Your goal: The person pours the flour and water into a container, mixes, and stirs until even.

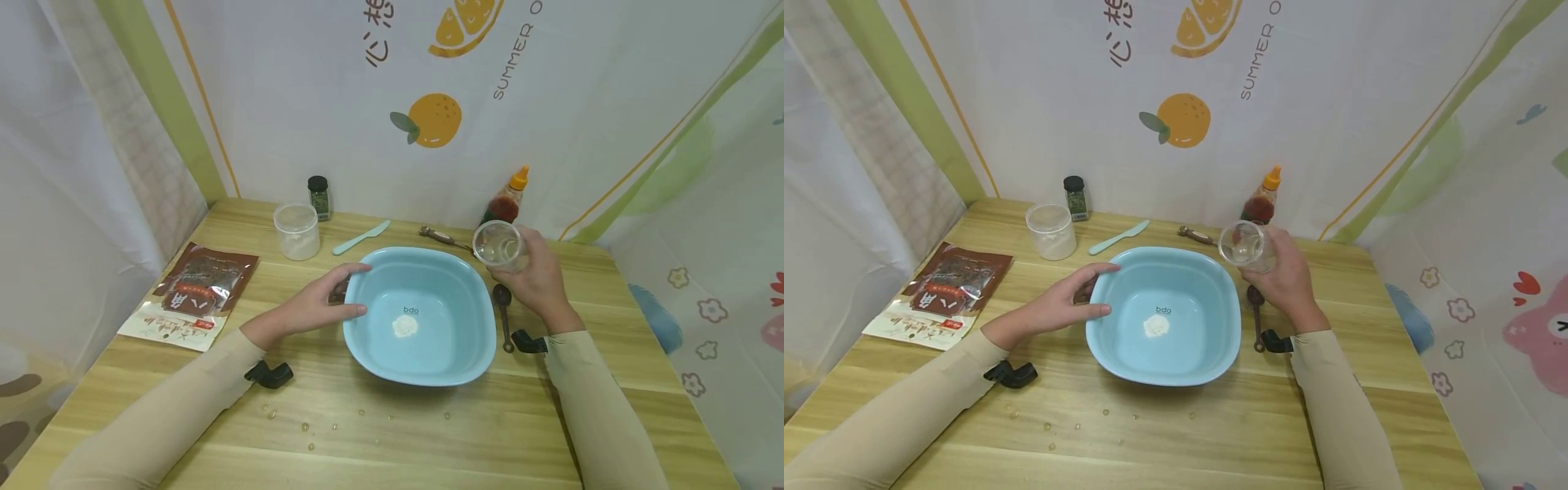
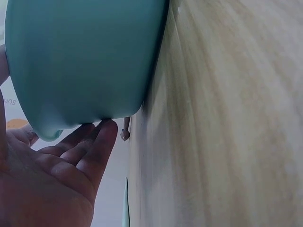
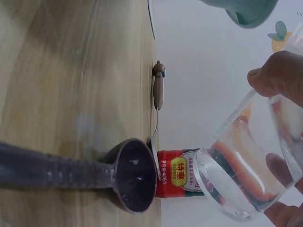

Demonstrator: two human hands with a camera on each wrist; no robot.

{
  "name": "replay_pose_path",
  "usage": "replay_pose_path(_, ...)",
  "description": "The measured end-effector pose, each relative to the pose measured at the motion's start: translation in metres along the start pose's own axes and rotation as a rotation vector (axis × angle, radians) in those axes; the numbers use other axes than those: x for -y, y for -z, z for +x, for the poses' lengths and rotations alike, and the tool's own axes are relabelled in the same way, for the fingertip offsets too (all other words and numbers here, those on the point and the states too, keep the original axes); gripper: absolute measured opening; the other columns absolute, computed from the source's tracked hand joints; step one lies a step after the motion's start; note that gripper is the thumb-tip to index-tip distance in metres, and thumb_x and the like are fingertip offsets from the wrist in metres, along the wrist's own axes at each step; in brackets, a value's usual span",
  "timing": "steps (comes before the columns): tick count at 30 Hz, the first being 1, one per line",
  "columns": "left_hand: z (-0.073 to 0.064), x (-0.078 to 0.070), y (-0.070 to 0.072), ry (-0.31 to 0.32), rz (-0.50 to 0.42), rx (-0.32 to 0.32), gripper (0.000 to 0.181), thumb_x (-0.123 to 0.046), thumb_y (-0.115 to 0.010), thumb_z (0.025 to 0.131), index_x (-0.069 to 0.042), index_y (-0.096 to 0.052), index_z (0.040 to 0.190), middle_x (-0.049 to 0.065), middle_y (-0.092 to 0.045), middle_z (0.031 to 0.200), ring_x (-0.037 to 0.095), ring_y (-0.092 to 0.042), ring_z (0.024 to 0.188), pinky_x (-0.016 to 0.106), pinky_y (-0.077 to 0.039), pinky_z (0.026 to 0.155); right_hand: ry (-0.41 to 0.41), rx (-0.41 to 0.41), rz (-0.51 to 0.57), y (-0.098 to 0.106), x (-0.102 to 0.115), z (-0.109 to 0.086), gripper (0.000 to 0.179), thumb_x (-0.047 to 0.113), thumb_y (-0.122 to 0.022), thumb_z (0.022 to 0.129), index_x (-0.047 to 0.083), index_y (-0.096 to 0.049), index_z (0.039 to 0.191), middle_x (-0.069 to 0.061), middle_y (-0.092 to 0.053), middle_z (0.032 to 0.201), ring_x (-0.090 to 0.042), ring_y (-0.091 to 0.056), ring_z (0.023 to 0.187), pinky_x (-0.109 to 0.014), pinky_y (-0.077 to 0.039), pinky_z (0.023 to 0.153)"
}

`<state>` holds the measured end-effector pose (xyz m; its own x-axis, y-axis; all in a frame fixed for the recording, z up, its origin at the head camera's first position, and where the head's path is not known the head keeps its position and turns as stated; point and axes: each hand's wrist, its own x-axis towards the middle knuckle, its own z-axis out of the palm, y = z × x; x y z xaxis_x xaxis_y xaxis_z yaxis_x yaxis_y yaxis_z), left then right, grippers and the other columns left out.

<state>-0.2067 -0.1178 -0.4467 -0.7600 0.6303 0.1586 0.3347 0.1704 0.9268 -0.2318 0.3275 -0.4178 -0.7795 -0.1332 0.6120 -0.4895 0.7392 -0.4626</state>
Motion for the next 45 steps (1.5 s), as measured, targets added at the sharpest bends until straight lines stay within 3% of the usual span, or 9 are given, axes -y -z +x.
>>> replay_pose_path(9, 0.0012, -0.0015, -0.0002, 0.005, -0.004, 0.003, 0.074, -0.015, -0.077, 0.105, -0.003, -0.039, 0.168, 0.028, -0.062, 0.153, 0.043, -0.069, 0.134, 0.047, -0.062, 0.106, 0.084, 0.017, -0.033, -0.0005, 0.0009, 0.0021, 0.077, -0.004, -0.097, 0.071, 0.004, -0.063, 0.140, -0.020, -0.070, 0.137, -0.042, -0.065, 0.126, -0.061, -0.051, 0.106)
replay_pose_path(26, 0.0013, -0.0045, -0.0010, 0.006, -0.013, 0.003, 0.073, -0.012, -0.076, 0.105, -0.002, -0.039, 0.167, 0.030, -0.060, 0.154, 0.045, -0.068, 0.134, 0.047, -0.063, 0.104, 0.241, 0.022, -0.146, 0.0023, -0.0053, 0.0045, 0.079, 0.007, -0.101, 0.071, 0.002, -0.062, 0.141, -0.027, -0.068, 0.137, -0.051, -0.063, 0.125, -0.068, -0.050, 0.108)
replay_pose_path(37, 0.0004, -0.0059, -0.0010, 0.010, 0.000, 0.001, 0.074, -0.011, -0.077, 0.104, -0.002, -0.039, 0.167, 0.029, -0.060, 0.155, 0.044, -0.067, 0.135, 0.049, -0.061, 0.107, 0.233, 0.039, -0.220, 0.0050, -0.0058, 0.0036, 0.080, 0.004, -0.100, 0.072, 0.007, -0.061, 0.142, -0.024, -0.065, 0.142, -0.051, -0.060, 0.128, -0.067, -0.048, 0.111)
replay_pose_path(45, 0.0001, -0.0037, -0.0005, 0.008, 0.002, 0.002, 0.074, -0.013, -0.076, 0.105, -0.003, -0.039, 0.168, 0.029, -0.060, 0.155, 0.044, -0.066, 0.137, 0.049, -0.060, 0.108, 0.279, 0.040, -0.233, 0.0051, -0.0061, 0.0042, 0.081, 0.001, -0.098, 0.071, 0.005, -0.060, 0.142, -0.026, -0.064, 0.140, -0.053, -0.059, 0.123, -0.068, -0.046, 0.112)
